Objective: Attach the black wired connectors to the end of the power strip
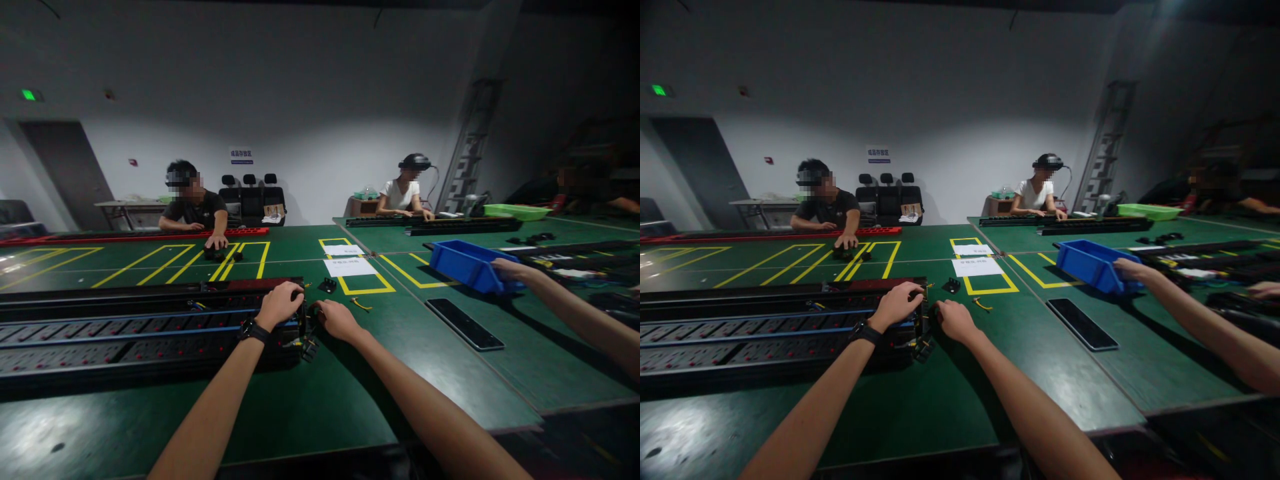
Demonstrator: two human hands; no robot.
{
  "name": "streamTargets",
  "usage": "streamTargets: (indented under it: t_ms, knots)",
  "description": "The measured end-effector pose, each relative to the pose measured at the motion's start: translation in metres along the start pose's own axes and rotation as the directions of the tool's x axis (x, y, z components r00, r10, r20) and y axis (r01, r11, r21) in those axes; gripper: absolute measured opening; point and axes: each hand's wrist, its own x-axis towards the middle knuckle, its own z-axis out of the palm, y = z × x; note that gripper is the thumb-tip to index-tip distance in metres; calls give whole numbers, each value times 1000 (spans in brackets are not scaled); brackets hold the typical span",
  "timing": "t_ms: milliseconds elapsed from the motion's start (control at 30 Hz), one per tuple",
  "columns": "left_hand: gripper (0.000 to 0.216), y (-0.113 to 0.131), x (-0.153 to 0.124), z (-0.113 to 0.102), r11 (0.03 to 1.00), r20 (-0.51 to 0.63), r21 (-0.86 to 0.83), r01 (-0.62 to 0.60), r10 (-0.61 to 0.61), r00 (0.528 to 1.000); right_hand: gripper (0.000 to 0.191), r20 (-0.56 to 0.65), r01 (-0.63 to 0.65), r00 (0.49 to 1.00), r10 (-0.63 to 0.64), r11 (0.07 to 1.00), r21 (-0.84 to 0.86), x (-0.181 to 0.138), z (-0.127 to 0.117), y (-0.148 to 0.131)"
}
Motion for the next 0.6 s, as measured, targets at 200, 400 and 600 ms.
streamTargets:
  t_ms: [200,400,600]
  knots:
    - [28,0,0,-1,1000,22,-9,8,-7,1000,34,14,-15,1000,15,1000,12,-1,-2,-1]
    - [27,-1,1,0,1000,39,-1,24,-24,999,34,20,-20,1000,20,1000,-4,-1,-3,-1]
    - [26,-3,2,2,1000,30,-22,1,0,1000,33,11,-6,1000,6,1000,-15,0,-1,0]
